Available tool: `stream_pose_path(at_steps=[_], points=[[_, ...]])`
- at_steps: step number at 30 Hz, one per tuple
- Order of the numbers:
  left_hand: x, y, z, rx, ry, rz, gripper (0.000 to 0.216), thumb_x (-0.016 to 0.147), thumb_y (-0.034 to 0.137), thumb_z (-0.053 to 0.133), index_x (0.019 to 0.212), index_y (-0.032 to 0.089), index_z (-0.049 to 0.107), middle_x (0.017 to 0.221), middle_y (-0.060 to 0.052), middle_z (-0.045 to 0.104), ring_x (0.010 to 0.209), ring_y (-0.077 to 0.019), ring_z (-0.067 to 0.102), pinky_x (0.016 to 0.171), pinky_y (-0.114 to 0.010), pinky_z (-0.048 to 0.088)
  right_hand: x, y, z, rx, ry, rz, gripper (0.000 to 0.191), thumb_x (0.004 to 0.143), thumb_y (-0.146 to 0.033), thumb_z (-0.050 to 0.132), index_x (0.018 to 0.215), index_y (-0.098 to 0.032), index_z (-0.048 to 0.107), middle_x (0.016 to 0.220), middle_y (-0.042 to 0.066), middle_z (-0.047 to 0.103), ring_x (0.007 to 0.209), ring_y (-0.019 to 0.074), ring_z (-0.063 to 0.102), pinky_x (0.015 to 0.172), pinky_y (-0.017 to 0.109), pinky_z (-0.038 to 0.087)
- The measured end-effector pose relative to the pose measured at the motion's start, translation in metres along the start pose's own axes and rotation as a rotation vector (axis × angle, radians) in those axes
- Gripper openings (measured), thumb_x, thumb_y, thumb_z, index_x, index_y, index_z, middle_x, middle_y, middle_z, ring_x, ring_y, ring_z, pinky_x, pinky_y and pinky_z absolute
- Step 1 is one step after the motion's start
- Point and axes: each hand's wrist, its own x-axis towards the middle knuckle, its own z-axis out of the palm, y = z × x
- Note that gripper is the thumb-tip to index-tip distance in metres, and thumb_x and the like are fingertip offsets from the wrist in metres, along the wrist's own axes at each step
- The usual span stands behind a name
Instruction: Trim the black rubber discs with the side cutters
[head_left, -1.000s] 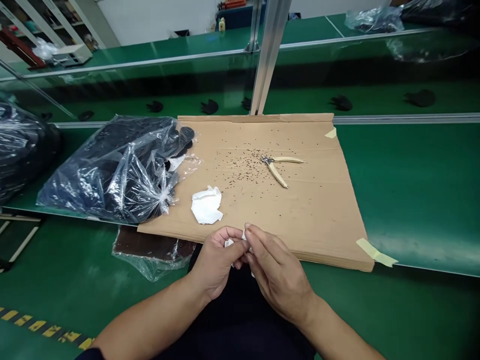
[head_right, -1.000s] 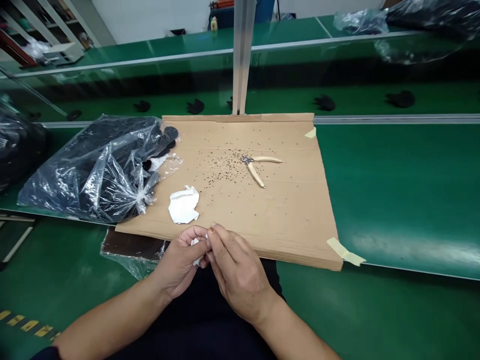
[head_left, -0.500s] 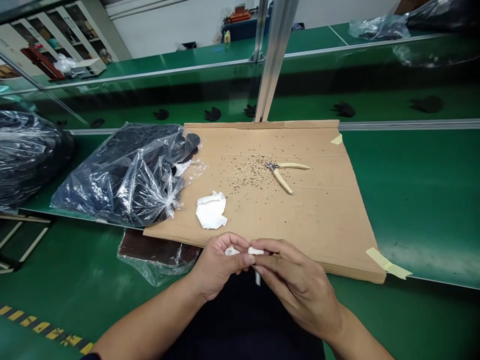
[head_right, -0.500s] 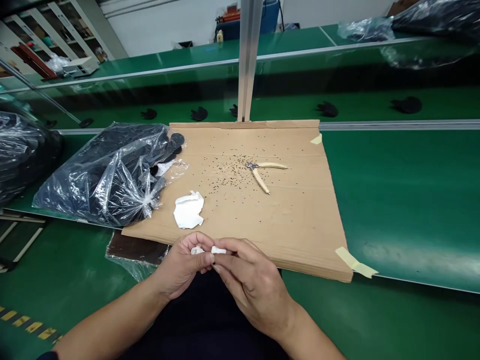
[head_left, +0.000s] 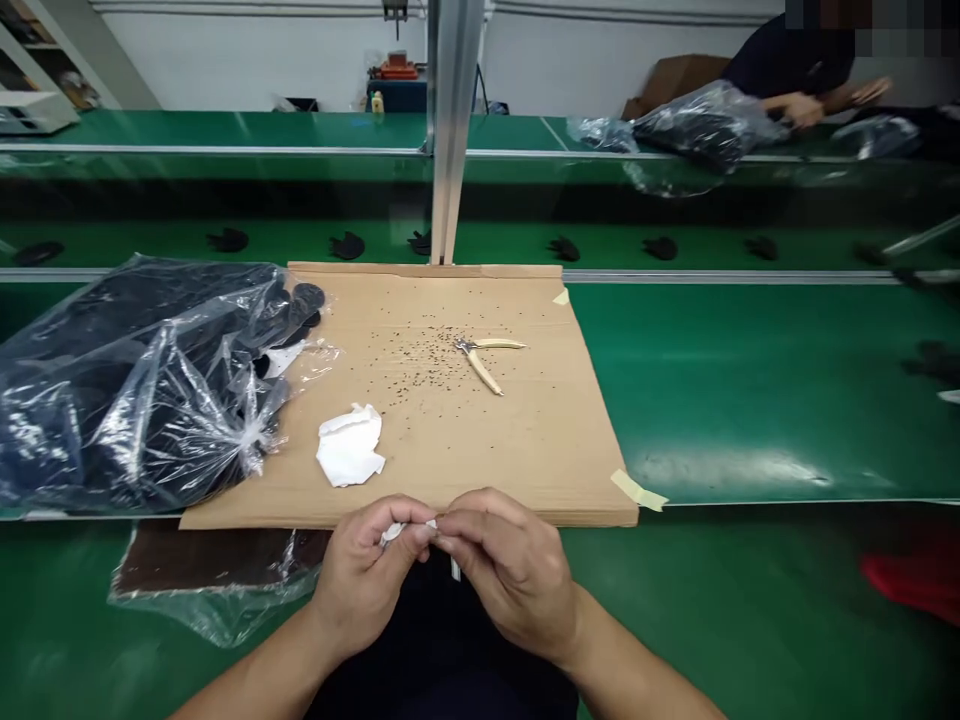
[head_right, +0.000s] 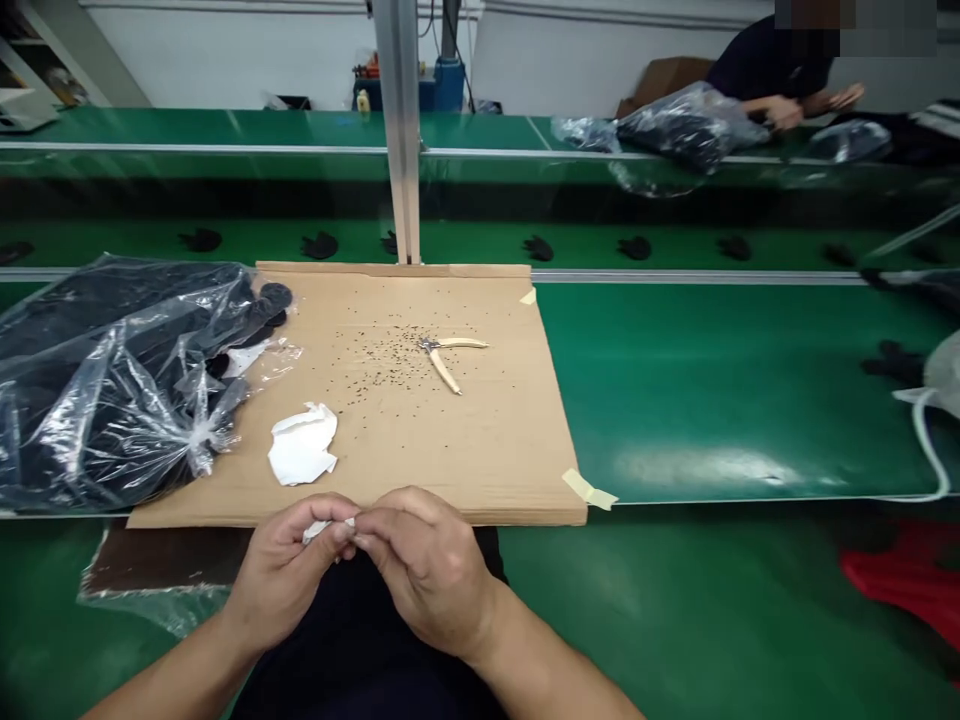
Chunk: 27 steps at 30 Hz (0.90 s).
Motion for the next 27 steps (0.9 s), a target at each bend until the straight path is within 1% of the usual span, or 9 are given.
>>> stream_pose_path(at_steps=[2,6,11,15,18,21,23,25,27], points=[[-0.002,0.003,-0.001,0.069,-0.027,0.164,0.01,0.089,0.023,0.06,0.094,0.022,0.069,0.076,0.0,0.066,0.066,-0.01,0.06,0.062,-0.019,0.049,0.002,-0.004,-0.002,-0.003,0.007,0.028,0.014,0.088,-0.007,0.06,0.098,-0.014,0.066,0.086,0.007,0.067,0.079,0.0129,0.065,0.072,0.022,0.056],[-0.002,0.012,-0.001,0.13,-0.023,0.429,0.031,0.081,0.008,0.067,0.106,0.026,0.066,0.088,0.0,0.068,0.075,-0.0103,0.063,0.068,-0.018,0.051,0.009,-0.014,-0.006,0.098,0.042,0.16,0.007,0.088,-0.011,0.061,0.091,-0.016,0.066,0.082,0.005,0.067,0.075,0.0117,0.065,0.069,0.02,0.055],[0.002,0.022,-0.003,0.123,-0.002,0.57,0.034,0.08,-0.001,0.064,0.103,0.023,0.068,0.086,-0.002,0.068,0.076,-0.0112,0.064,0.067,-0.019,0.052,0.015,-0.017,-0.01,0.207,-0.024,0.172,0.017,0.088,-0.011,0.062,0.1,-0.019,0.069,0.086,0.004,0.069,0.077,0.0126,0.067,0.068,0.021,0.056],[0.002,0.027,-0.004,-0.022,-0.015,0.4,0.021,0.083,0.004,0.063,0.093,0.02,0.071,0.081,-0.002,0.067,0.07,-0.0104,0.063,0.064,-0.02,0.051,0.013,-0.016,-0.009,0.155,-0.013,0.026,0.031,0.084,-0.002,0.062,0.11,-0.018,0.068,0.093,0.007,0.069,0.082,0.014,0.068,0.069,0.022,0.057],[0.001,0.029,-0.001,-0.213,-0.047,0.264,0.012,0.084,0.01,0.065,0.088,0.018,0.071,0.078,-0.003,0.066,0.063,-0.009,0.06,0.059,-0.02,0.05,0.013,-0.019,-0.008,0.132,0.005,0.009,0.033,0.082,0.002,0.061,0.106,-0.019,0.068,0.092,0.006,0.069,0.081,0.0133,0.067,0.067,0.02,0.057],[-0.001,0.033,0.002,-0.45,-0.08,0.101,0.005,0.083,0.016,0.069,0.087,0.018,0.071,0.075,-0.003,0.065,0.057,-0.0073,0.057,0.055,-0.018,0.047,0.014,-0.023,-0.013,0.224,-0.049,0.107,0.031,0.084,-0.004,0.063,0.108,-0.023,0.067,0.089,0.003,0.067,0.079,0.0129,0.066,0.068,0.022,0.056],[-0.005,0.039,0.002,-0.679,-0.131,-0.025,0.005,0.082,0.023,0.07,0.086,0.02,0.071,0.072,-0.001,0.063,0.052,-0.0054,0.053,0.049,-0.016,0.042,0.015,-0.024,-0.018,0.354,-0.063,0.199,0.034,0.087,-0.019,0.065,0.12,-0.026,0.061,0.089,0.003,0.066,0.081,0.0154,0.064,0.072,0.027,0.057],[-0.01,0.05,-0.001,-0.894,-0.228,-0.092,0.007,0.082,0.03,0.07,0.085,0.024,0.07,0.069,0.0,0.059,0.046,-0.0045,0.048,0.043,-0.015,0.037,0.014,-0.021,-0.022,0.461,0.003,0.304,0.042,0.091,-0.033,0.062,0.131,-0.027,0.054,0.092,0.005,0.065,0.083,0.0176,0.063,0.075,0.031,0.057],[-0.015,0.063,-0.006,-0.957,-0.37,-0.096,0.011,0.08,0.037,0.07,0.08,0.026,0.07,0.064,0.0,0.056,0.043,-0.0064,0.046,0.04,-0.018,0.036,0.012,-0.014,-0.023,0.473,0.129,0.419,0.04,0.092,-0.036,0.059,0.132,-0.027,0.055,0.094,0.006,0.063,0.083,0.0169,0.062,0.075,0.03,0.056]])
